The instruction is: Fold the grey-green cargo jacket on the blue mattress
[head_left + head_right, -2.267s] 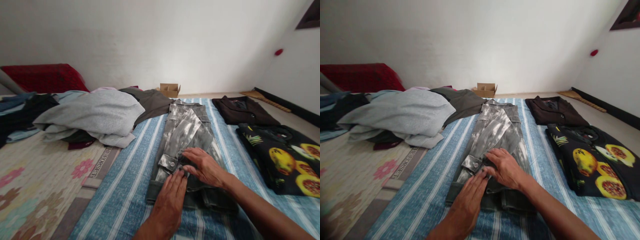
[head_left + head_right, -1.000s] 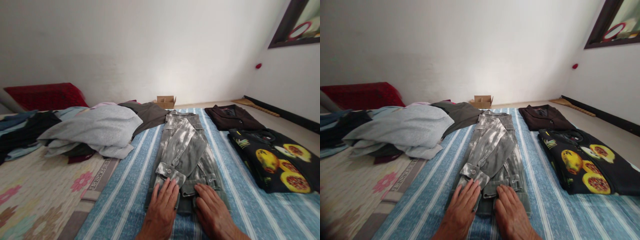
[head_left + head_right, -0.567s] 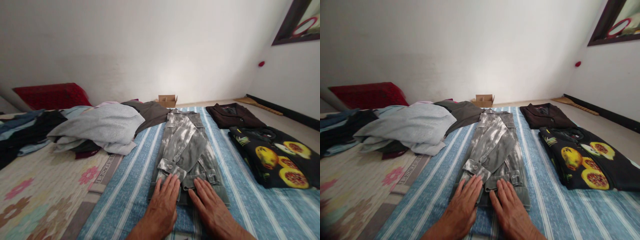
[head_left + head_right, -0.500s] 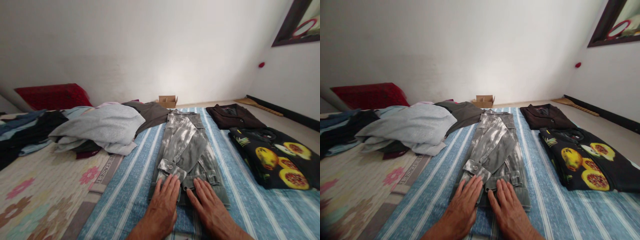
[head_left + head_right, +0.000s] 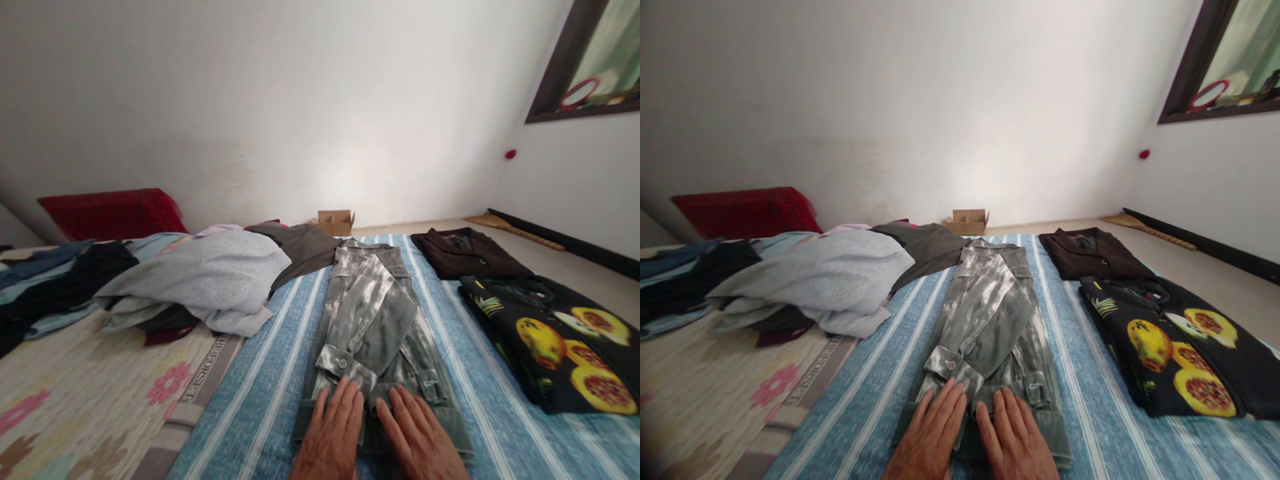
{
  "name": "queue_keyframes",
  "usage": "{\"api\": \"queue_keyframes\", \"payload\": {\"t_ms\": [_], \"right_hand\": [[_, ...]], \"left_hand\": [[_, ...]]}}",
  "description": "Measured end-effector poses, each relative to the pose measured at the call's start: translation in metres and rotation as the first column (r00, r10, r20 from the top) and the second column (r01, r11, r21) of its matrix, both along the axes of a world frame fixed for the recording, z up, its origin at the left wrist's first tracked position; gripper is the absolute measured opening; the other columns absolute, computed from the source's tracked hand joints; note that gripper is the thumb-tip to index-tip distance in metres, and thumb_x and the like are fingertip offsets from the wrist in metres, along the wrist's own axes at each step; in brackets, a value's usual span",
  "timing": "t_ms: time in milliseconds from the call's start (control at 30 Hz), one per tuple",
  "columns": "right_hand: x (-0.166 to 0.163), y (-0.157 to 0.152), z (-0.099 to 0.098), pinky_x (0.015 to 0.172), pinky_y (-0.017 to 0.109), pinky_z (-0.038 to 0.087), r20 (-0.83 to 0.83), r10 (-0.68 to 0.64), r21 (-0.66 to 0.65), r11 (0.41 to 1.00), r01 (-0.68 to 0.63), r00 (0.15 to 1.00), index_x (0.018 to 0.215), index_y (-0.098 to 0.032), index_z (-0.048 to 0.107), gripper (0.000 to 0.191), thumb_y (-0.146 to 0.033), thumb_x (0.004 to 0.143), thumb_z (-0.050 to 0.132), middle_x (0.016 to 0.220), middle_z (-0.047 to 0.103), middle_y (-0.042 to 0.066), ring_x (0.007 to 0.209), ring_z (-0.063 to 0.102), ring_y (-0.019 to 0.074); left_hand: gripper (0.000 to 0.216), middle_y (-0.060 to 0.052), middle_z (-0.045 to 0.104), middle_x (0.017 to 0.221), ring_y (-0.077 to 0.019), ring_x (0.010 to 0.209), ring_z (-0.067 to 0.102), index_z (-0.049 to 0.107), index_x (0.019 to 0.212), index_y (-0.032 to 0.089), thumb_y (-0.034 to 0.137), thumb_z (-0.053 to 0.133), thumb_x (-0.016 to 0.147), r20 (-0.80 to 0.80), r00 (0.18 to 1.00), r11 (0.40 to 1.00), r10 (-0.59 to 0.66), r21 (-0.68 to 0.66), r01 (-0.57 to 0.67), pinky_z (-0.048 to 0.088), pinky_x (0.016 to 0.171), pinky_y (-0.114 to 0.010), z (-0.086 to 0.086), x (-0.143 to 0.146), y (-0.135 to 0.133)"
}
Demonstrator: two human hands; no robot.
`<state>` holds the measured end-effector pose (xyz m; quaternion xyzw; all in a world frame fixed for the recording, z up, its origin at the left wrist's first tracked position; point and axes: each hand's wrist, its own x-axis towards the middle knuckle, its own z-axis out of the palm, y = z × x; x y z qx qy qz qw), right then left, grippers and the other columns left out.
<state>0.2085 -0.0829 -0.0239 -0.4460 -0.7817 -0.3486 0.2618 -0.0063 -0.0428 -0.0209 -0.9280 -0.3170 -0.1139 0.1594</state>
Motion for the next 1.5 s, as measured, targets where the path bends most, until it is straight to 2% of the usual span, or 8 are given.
{"api": "queue_keyframes", "payload": {"t_ms": [233,467,633,867,1067,1300,1400,1500], "right_hand": [[-0.011,0.006,0.01,0.077,0.032,0.047,-0.205,-0.024,-0.132,0.991,-0.003,0.978,0.106,-0.023,0.061,0.029,-0.02,0.088,0.039,0.094,0.07,0.005,0.087,0.063,0.0219],[-0.014,0.01,0.028,0.073,0.029,0.042,-0.259,-0.072,-0.282,0.959,-0.004,0.963,0.101,-0.026,0.061,0.032,-0.012,0.072,0.058,0.092,0.068,0.003,0.078,0.058,0.0197],[-0.022,0.009,0.024,0.081,0.034,0.039,-0.248,-0.163,-0.273,0.958,0.092,0.955,0.1,-0.026,0.061,0.038,-0.007,0.067,0.056,0.095,0.066,0.005,0.088,0.055,0.0235],[-0.039,0.018,0.037,0.08,0.039,0.037,-0.283,-0.28,-0.293,0.936,0.195,0.917,0.084,-0.021,0.062,0.027,-0.003,0.066,0.053,0.092,0.064,0.01,0.088,0.052,0.0266],[-0.035,0.031,0.054,0.07,0.035,0.035,-0.282,-0.25,-0.304,0.939,0.16,0.926,0.077,-0.02,0.059,0.02,-0.002,0.068,0.057,0.077,0.059,0.006,0.077,0.048,0.0245],[-0.015,0.037,0.058,0.066,0.034,0.033,-0.217,-0.114,-0.384,0.923,0.023,0.97,0.085,-0.019,0.057,0.013,-0.008,0.077,0.057,0.075,0.057,0.002,0.072,0.047,0.0209],[-0.009,0.036,0.059,0.069,0.035,0.034,-0.174,-0.055,-0.368,0.93,-0.014,0.983,0.112,-0.012,0.054,0.027,-0.015,0.084,0.053,0.082,0.059,0.004,0.075,0.049,0.0211],[-0.007,0.037,0.058,0.07,0.036,0.036,-0.143,-0.011,-0.324,0.946,-0.036,0.99,0.127,-0.005,0.044,0.049,-0.039,0.092,0.05,0.088,0.061,0.009,0.078,0.051,0.0225]], "left_hand": [[0.073,-0.013,0.048,0.141,-0.0299,0.139,0.028,0.042,0.136,0.008,0.007,0.045,0.063,0.057,0.998,0.999,-0.001,0.048,-0.002,0.035,0.107,-0.046,0.001,0.002,0.0],[0.061,-0.011,0.053,0.137,-0.0268,0.131,0.042,0.048,0.133,0.01,0.007,0.04,0.073,0.052,0.999,0.995,0.003,0.103,-0.008,0.041,0.104,-0.041,0.011,0.008,0.008],[0.059,-0.013,0.057,0.133,-0.0245,0.124,0.051,0.05,0.132,0.01,0.004,0.037,0.074,0.011,1.0,1.0,-0.009,-0.016,0.01,0.043,0.103,-0.038,0.017,0.011,0.012],[0.052,-0.014,0.059,0.128,-0.0243,0.12,0.054,0.053,0.127,0.011,0.002,0.037,0.078,-0.118,0.987,0.912,0.106,-0.385,-0.144,0.041,0.104,-0.038,0.07,0.031,0.018],[0.034,-0.012,0.07,0.096,-0.0279,0.092,0.067,0.061,0.102,0.015,0.006,0.038,0.079,-0.256,0.965,0.829,0.047,-0.529,-0.181,0.053,0.079,-0.039,0.123,0.045,0.046],[0.03,-0.013,0.072,0.088,-0.0322,0.089,0.068,0.066,0.093,0.016,0.01,0.041,0.079,-0.316,0.949,0.845,-0.023,-0.513,-0.15,0.053,0.074,-0.042,0.142,0.054,0.067],[0.03,-0.013,0.072,0.091,-0.0313,0.091,0.068,0.068,0.095,0.018,0.013,0.042,0.08,-0.338,0.94,0.83,-0.032,-0.533,-0.163,0.053,0.075,-0.039,0.146,0.057,0.072],[0.029,-0.014,0.072,0.092,-0.032,0.092,0.068,0.069,0.095,0.017,0.018,0.043,0.082,-0.366,0.929,0.827,-0.058,-0.538,-0.16,0.053,0.075,-0.039,0.149,0.061,0.077]]}}
